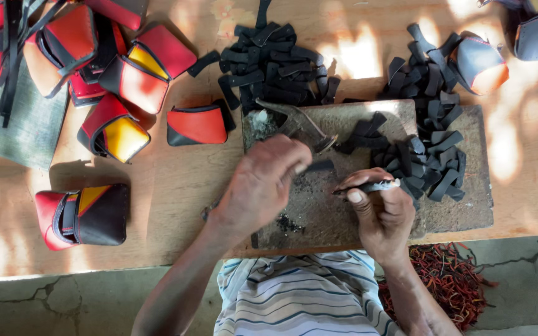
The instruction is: The person repeatedly hammers small black rubber pieces on a wooden block using a hammer. They pick up each piece, position it, strike it, and place it aside. Colorful pouches and loose threads are visible nearby.
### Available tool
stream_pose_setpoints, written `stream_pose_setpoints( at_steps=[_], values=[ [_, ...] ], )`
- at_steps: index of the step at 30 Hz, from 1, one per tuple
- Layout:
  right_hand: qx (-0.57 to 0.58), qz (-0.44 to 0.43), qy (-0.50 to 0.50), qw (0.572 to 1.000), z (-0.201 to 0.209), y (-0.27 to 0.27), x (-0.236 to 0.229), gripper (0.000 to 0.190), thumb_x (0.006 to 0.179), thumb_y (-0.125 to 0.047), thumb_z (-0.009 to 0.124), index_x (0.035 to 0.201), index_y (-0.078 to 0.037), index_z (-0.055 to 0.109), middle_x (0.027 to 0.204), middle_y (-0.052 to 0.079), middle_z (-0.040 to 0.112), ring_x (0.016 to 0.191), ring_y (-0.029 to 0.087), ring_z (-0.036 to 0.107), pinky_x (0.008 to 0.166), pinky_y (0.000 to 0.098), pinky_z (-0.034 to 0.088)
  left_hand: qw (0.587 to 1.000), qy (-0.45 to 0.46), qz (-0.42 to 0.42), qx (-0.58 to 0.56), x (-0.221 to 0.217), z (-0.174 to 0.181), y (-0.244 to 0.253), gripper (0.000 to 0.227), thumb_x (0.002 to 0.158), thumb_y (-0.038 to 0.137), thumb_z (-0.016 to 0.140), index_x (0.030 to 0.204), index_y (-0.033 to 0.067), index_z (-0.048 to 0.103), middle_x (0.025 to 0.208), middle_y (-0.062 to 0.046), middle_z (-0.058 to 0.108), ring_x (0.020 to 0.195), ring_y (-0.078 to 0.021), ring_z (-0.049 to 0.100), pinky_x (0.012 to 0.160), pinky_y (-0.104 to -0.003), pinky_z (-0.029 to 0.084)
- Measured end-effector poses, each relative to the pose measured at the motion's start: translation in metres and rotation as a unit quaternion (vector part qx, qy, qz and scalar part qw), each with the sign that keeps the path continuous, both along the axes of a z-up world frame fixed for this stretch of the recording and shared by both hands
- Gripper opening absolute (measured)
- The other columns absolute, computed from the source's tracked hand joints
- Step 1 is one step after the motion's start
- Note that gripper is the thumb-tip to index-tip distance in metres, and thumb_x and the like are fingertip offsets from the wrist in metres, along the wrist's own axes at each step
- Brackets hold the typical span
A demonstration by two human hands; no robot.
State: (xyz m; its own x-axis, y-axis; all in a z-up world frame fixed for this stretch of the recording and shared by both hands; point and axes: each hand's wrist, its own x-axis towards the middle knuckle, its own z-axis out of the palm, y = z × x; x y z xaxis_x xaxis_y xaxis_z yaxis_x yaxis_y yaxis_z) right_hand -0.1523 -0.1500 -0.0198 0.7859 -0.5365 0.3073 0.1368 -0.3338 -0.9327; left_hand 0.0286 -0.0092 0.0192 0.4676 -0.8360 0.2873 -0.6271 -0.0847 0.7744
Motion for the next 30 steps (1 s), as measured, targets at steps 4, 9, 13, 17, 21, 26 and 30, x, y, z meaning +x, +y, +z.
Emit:
stream_pose_setpoints(
  at_steps=[4, 9, 13, 17, 21, 26, 30],
  values=[
    [0.033, 0.025, 0.000, 0.999, -0.002, -0.002, 0.004, 0.015, 0.102, -0.010, 0.067, 0.112, 0.001, 0.064, 0.109, 0.011, 0.068, 0.097, 0.015, 0.067, 0.084, 0.0274, 0.057, 0.980, -0.117, 0.146, -0.073, 0.031, 0.017, -0.012, 0.018, 0.092, -0.002, 0.071, 0.106, 0.0025, 0.060, 0.102, -0.013, 0.062, 0.097, -0.0258, 0.059, 0.086, -0.046, 0.049],
    [-0.048, -0.019, -0.026, 0.998, -0.001, -0.001, 0.002, 0.014, 0.103, -0.010, 0.067, 0.111, 0.001, 0.063, 0.107, 0.010, 0.069, 0.099, 0.016, 0.068, 0.086, 0.0281, 0.057, 0.976, -0.209, 0.052, 0.012, 0.016, 0.013, -0.054, 0.018, 0.088, 0.004, 0.074, 0.106, 0.0053, 0.070, 0.105, -0.011, 0.064, 0.103, -0.0274, 0.056, 0.094, -0.048, 0.044],
    [-0.081, -0.061, -0.067, 0.993, -0.002, 0.002, 0.001, 0.012, 0.107, -0.008, 0.066, 0.112, 0.001, 0.059, 0.104, 0.010, 0.068, 0.098, 0.018, 0.067, 0.085, 0.0277, 0.058, 0.960, -0.277, -0.039, 0.027, -0.006, -0.018, -0.093, 0.029, 0.084, 0.015, 0.070, 0.112, 0.0042, 0.073, 0.112, -0.010, 0.066, 0.107, -0.0252, 0.058, 0.104, -0.043, 0.045],
    [0.006, -0.065, -0.073, 0.995, -0.003, 0.003, -0.001, 0.014, 0.108, -0.008, 0.063, 0.115, 0.002, 0.057, 0.112, 0.015, 0.065, 0.100, 0.020, 0.064, 0.086, 0.0296, 0.060, 0.943, -0.313, -0.084, 0.071, -0.008, -0.038, -0.100, 0.012, 0.086, 0.009, 0.067, 0.095, 0.0060, 0.074, 0.113, -0.012, 0.067, 0.111, -0.0258, 0.059, 0.102, -0.044, 0.044],
    [-0.009, -0.073, -0.103, 0.992, -0.007, 0.004, -0.002, 0.016, 0.111, -0.011, 0.061, 0.120, 0.001, 0.057, 0.111, 0.015, 0.065, 0.096, 0.018, 0.066, 0.078, 0.0291, 0.062, 0.949, -0.295, -0.080, 0.080, -0.010, -0.026, -0.093, 0.016, 0.091, 0.007, 0.067, 0.107, 0.0031, 0.070, 0.110, -0.012, 0.065, 0.113, -0.0268, 0.059, 0.104, -0.045, 0.044],
    [0.086, -0.087, -0.197, 0.973, -0.012, -0.001, 0.002, 0.018, 0.114, -0.016, 0.060, 0.126, -0.002, 0.057, 0.114, 0.014, 0.063, 0.104, 0.021, 0.068, 0.083, 0.0355, 0.066, 0.974, -0.219, -0.013, 0.048, -0.021, 0.003, -0.057, 0.039, 0.080, -0.004, 0.064, 0.118, 0.0025, 0.066, 0.109, -0.011, 0.063, 0.108, -0.0258, 0.060, 0.103, -0.046, 0.047],
    [0.067, -0.083, -0.167, 0.980, -0.008, 0.001, 0.002, 0.017, 0.114, -0.013, 0.062, 0.125, 0.000, 0.058, 0.116, 0.013, 0.062, 0.103, 0.022, 0.068, 0.088, 0.0341, 0.064, 0.980, -0.100, -0.014, 0.173, -0.034, 0.004, -0.011, 0.028, 0.088, -0.002, 0.067, 0.116, 0.0050, 0.065, 0.105, -0.007, 0.062, 0.105, -0.0230, 0.061, 0.100, -0.041, 0.051]
  ],
)
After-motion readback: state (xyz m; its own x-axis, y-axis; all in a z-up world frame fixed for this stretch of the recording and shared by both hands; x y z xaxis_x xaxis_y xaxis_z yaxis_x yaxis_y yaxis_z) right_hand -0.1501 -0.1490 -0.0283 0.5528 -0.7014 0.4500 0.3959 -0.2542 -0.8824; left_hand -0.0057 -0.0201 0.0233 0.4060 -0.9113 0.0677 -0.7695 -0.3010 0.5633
